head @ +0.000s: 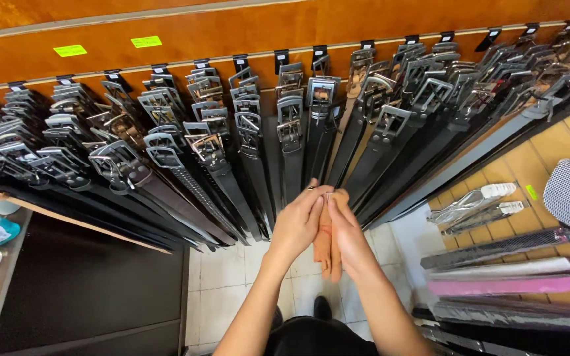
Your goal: Organizing and cleaning accessories by hanging keychains on a display rack and wiping belts with a cloth
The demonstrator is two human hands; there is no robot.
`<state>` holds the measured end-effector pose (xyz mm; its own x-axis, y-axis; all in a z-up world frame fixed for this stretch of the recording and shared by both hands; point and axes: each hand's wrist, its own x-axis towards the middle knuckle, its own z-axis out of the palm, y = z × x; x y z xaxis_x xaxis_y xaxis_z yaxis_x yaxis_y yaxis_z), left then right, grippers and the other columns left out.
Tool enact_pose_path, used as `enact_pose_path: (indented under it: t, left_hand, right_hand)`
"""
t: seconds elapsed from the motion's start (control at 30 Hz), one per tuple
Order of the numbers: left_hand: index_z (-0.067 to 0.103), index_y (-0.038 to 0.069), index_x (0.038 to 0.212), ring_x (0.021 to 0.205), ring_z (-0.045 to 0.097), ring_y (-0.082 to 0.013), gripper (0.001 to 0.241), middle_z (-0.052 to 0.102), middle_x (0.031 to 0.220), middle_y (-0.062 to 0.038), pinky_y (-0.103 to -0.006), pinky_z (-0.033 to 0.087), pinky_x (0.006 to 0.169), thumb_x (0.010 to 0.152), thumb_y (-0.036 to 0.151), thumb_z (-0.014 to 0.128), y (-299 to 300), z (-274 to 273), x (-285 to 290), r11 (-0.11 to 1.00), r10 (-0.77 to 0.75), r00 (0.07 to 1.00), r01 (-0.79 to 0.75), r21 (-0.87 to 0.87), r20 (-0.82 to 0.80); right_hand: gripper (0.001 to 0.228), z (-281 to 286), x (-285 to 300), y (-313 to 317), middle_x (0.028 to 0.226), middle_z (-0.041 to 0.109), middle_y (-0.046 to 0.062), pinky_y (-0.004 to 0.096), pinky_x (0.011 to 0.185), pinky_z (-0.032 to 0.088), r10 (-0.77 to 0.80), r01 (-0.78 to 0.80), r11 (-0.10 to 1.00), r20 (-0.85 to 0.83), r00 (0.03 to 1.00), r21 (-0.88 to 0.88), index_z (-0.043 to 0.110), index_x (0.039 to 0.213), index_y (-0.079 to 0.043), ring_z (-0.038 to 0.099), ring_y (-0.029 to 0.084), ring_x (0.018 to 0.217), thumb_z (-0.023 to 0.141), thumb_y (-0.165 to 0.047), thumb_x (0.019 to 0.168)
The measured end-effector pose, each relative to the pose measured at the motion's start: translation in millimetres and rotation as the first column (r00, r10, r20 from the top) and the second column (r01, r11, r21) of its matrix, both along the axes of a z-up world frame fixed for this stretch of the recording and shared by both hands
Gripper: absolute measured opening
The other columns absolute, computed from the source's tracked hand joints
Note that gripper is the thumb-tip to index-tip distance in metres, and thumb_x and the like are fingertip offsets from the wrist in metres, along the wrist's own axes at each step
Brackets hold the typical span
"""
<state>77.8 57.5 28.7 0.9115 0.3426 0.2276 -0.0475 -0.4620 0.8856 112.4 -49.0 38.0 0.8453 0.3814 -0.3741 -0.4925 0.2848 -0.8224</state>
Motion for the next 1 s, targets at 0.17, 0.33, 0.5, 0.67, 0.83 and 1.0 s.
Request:
enact_pose_path:
  t: [0.17,0.33,0.5,0.67,0.83,1.0]
  left_hand:
    - [0.061,0.029,0.139,0.112,0.065,-0.0231,0.036,0.066,0.115,0.001,-0.0392,0.054,0.086,0.11,0.029,0.04,9.9,-30.2,-0.1,0.816,0.038,0.988,0.056,0.575,-0.149]
    - [0.05,0.011,0.15,0.088,0.075,-0.0386,0.048,0.075,0.101,-0.013,-0.0511,0.062,0.076,0.104,0.02,0.043,17.6,-42.2,-4.4,0.775,0.033,0.924,0.217,0.593,-0.381]
    - [0.041,-0.003,0.153,0.101,0.071,-0.049,0.052,0.073,0.112,-0.029,-0.06,0.056,0.086,0.106,0.02,0.035,20.5,-27.3,-6.9,0.933,-0.048,0.897,0.196,0.3,-0.439]
    - [0.054,0.0,0.145,0.119,0.064,-0.0455,0.047,0.069,0.127,-0.025,-0.0531,0.051,0.101,0.111,0.025,0.032,13.5,-31.6,-13.2,0.996,-0.005,0.96,0.029,0.082,-0.28]
    - [0.052,0.0,0.144,0.113,0.064,-0.0478,0.043,0.067,0.119,-0.025,-0.0561,0.052,0.095,0.112,0.023,0.033,-1.3,-34.3,-13.8,0.987,0.021,0.981,0.009,0.157,-0.19]
    - [0.047,0.001,0.149,0.115,0.063,-0.0459,0.049,0.065,0.117,-0.022,-0.0551,0.053,0.096,0.112,0.031,0.036,6.3,-37.1,-12.3,0.962,-0.08,0.976,0.129,0.241,-0.202]
  right_hand:
    - [0.037,-75.8,35.4,-23.2,0.14,0.065,0.015,0.047,0.112,0.044,0.415,-0.112,0.865,0.572,0.708,-0.489,0.063,0.139,-0.005,0.057,0.022,0.13,0.056,-0.018,0.105]
    - [0.033,-93.8,48.6,-26.5,0.117,0.071,0.015,0.048,0.086,0.056,0.725,0.268,0.577,0.635,0.267,-0.772,0.065,0.128,-0.009,0.068,0.034,0.106,0.051,-0.029,0.105]
    - [0.028,-114.1,50.5,-21.9,0.105,0.066,0.006,0.042,0.069,0.059,0.817,0.584,0.481,0.576,-0.027,-0.655,0.055,0.12,-0.014,0.07,0.029,0.093,0.053,-0.028,0.096]
    - [0.023,-75.7,41.5,-26.1,0.092,0.067,0.021,0.048,0.074,0.057,0.518,0.031,0.826,0.78,0.352,-0.563,0.062,0.105,-0.003,0.069,0.045,0.088,0.045,-0.017,0.11]
    - [0.016,-65.3,38.0,-28.7,0.101,0.069,0.022,0.051,0.081,0.052,0.574,-0.084,0.747,0.577,0.58,-0.659,0.061,0.11,-0.003,0.067,0.036,0.096,0.055,-0.013,0.099]
    - [0.039,-94.1,44.3,-40.0,0.135,0.066,0.023,0.057,0.106,0.046,0.589,-0.23,0.772,0.529,0.611,-0.593,0.057,0.14,-0.004,0.061,0.035,0.126,0.046,-0.009,0.103]
